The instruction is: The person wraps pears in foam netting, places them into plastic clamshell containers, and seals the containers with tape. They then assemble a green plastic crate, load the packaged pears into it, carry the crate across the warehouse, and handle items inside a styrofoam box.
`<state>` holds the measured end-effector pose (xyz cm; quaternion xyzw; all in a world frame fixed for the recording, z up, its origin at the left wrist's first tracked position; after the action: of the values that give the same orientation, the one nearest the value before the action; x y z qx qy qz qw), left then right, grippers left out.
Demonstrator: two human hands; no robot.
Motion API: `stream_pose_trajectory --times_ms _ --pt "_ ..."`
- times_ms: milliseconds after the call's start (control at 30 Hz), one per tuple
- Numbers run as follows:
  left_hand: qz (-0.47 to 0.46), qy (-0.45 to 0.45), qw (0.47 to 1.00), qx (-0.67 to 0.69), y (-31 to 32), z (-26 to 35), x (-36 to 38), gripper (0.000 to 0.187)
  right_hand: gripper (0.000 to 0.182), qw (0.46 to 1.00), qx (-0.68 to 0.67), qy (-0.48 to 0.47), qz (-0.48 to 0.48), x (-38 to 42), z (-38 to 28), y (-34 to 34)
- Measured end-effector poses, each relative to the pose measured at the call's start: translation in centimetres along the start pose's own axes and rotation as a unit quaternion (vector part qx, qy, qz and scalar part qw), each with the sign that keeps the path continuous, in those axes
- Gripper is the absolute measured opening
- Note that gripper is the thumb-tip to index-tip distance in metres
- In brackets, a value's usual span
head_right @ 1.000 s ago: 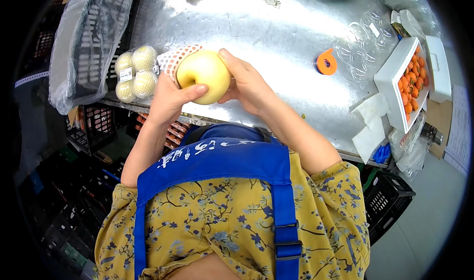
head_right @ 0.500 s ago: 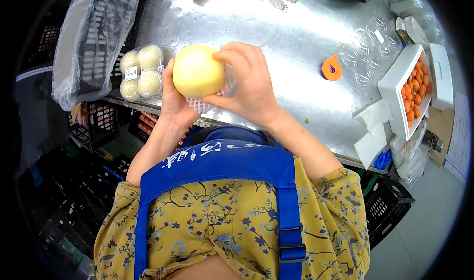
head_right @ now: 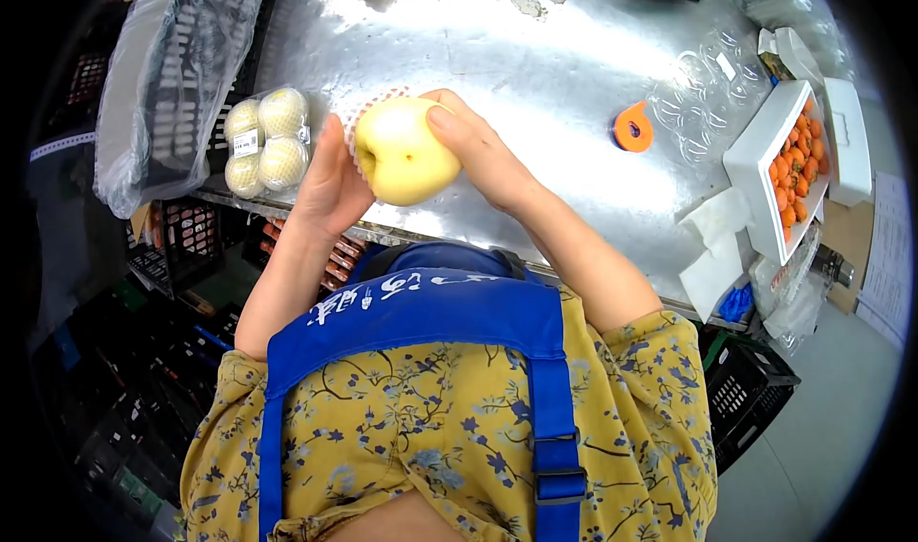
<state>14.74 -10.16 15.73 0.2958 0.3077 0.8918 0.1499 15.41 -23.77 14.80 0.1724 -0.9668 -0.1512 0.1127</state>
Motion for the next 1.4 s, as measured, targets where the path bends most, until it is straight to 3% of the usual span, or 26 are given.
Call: stream_pose_trajectory --times_ms 133,333,433,633,1233,1400 --pt "-0.044 0.008 0.998 -0.053 0.5 0.0 0.1 0.07 0.056 0.993 0.07 0.094 0.017 -0.2 0.9 -0.4" --pt "-0.027 -0.003 1.0 -0.004 0.8 -0.5 0.2 0.064 0.057 0.989 0.123 0.083 -0.016 0.0 0.4 -0.3" --pt "0.018 0.006 1.0 -0.025 -0.2 -0.7 -0.1 0.06 0.048 0.967 0.252 0.015 0.029 0.3 -1.3 -0.1" --pt "0.047 0.068 0.995 -0.048 0.3 0.2 0.4 0.055 0.042 0.951 0.269 -0.156 0.01 0.3 -2.4 0.6" --pt "0.066 0.054 0.993 -0.083 -0.3 -0.2 0.7 0.054 0.05 0.946 0.303 -0.117 0.014 0.5 -2.0 1.5" --pt "0.051 0.031 0.998 -0.03 -0.7 -1.2 0.6 0.058 0.049 0.932 0.349 -0.103 -0.012 0.9 -2.4 1.5"
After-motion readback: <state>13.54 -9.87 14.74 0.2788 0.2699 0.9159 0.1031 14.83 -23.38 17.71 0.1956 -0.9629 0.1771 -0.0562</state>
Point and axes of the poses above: each hand's wrist, its own x-axis away from the middle knuckle, its own y-axis out of the palm, z = x × y, the point moved 5 cm from there along -x, towards the middle knuckle, and after that the axes turned 2 degrees about -y, right-handed, at the moved point
